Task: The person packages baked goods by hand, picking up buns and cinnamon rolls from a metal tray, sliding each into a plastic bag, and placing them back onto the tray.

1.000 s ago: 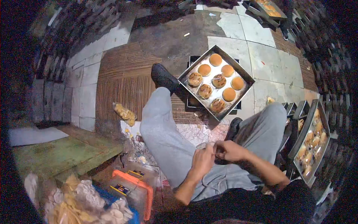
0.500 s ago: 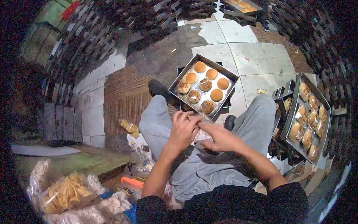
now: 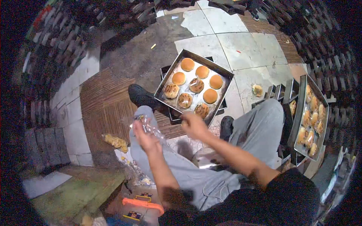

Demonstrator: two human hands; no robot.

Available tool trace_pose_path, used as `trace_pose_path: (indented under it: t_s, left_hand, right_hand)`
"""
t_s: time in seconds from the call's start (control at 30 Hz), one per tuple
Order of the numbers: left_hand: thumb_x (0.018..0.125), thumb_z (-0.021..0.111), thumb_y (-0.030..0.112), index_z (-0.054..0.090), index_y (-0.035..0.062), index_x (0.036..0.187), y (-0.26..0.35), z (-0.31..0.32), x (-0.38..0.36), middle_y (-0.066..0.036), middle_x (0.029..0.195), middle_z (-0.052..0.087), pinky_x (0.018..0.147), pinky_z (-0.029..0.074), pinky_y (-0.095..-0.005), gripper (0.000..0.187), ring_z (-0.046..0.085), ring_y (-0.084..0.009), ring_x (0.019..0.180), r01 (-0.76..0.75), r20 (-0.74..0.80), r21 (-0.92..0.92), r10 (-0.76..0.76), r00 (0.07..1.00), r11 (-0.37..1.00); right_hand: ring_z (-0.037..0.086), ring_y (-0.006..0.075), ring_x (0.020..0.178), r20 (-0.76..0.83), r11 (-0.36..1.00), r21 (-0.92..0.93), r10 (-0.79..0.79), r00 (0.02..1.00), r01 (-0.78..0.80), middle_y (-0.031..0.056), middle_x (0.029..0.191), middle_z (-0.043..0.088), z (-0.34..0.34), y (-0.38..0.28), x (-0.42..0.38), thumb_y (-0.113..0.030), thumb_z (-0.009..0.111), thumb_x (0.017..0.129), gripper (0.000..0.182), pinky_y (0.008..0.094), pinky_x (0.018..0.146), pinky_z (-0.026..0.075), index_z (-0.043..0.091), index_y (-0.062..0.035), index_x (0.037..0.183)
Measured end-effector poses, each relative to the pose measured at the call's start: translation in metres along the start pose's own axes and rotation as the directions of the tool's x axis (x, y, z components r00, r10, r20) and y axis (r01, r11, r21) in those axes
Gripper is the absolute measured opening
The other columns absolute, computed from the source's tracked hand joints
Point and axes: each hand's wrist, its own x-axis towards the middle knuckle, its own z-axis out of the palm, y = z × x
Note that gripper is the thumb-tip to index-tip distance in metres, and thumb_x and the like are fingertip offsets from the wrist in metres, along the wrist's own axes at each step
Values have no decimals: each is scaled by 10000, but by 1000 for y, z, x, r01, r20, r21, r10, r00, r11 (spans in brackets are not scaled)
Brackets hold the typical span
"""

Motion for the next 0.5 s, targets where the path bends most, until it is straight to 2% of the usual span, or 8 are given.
trace_pose_path:
  t_s: [0.03,0.07,0.13,0.2,0.27,0.4,0.47,0.5]
  left_hand:
    - [1057,510,402,478,70,1397,7,-6,7,-100,1255,620,905,497,-371,477,610,-245,1167,18,-32,-48,-20,999,999]
    - [1057,510,402,478,70,1397,14,-4,6,-100,1255,620,905,497,-371,477,610,-245,1167,28,-41,-50,-30,999,998]
    - [1053,499,408,444,72,1445,27,6,-10,-106,1337,595,909,503,-387,519,613,-272,1184,-19,132,-81,30,991,997]
    - [1058,479,410,418,73,1478,29,7,-12,-115,1391,571,918,506,-388,542,607,-285,1200,-23,129,-93,35,991,995]
    - [1069,452,387,422,69,1477,33,5,-11,-137,1390,570,937,509,-381,519,598,-307,1224,4,214,-135,26,977,991]
    - [1071,438,406,416,76,1482,35,23,-22,-153,1382,574,936,520,-386,528,592,-336,1228,100,197,-193,-61,979,976]
    - [1071,435,423,433,79,1466,24,28,-18,-151,1364,587,922,530,-397,523,582,-325,1244,61,262,-210,-4,965,976]
    - [1071,439,425,447,77,1450,21,30,-19,-151,1349,595,923,532,-408,515,582,-324,1248,92,266,-209,-34,963,974]
  right_hand:
    - [592,452,1085,85,966,-228,147,985,-124,293,1112,620,-16,21,28,-164,598,846,372,490,984,470,614,60,1142]
    - [572,479,1085,-178,964,-227,101,979,-140,302,1072,607,10,107,51,-194,622,854,367,510,992,461,600,57,1121]
    - [567,517,1054,-395,855,-389,183,901,-344,295,1008,606,-12,161,91,-219,642,868,338,555,919,501,623,41,1084]
    - [610,479,1080,-80,650,-693,358,930,-311,309,1032,640,-47,191,117,-264,666,851,393,531,901,521,642,49,1086]
    - [681,428,1025,-482,818,-134,440,758,-560,316,1022,687,-27,285,141,-336,705,814,458,486,864,546,678,59,1044]
    - [734,379,863,-318,768,-360,432,844,-529,274,919,728,-40,252,140,-441,781,738,545,438,771,571,722,66,932]
    - [737,333,873,-253,839,-257,420,872,-479,229,906,738,-38,241,123,-439,811,749,542,433,764,570,722,53,958]
    - [723,333,926,-190,879,-9,467,863,-477,214,1014,726,-43,226,109,-378,774,801,522,446,771,570,674,40,1098]
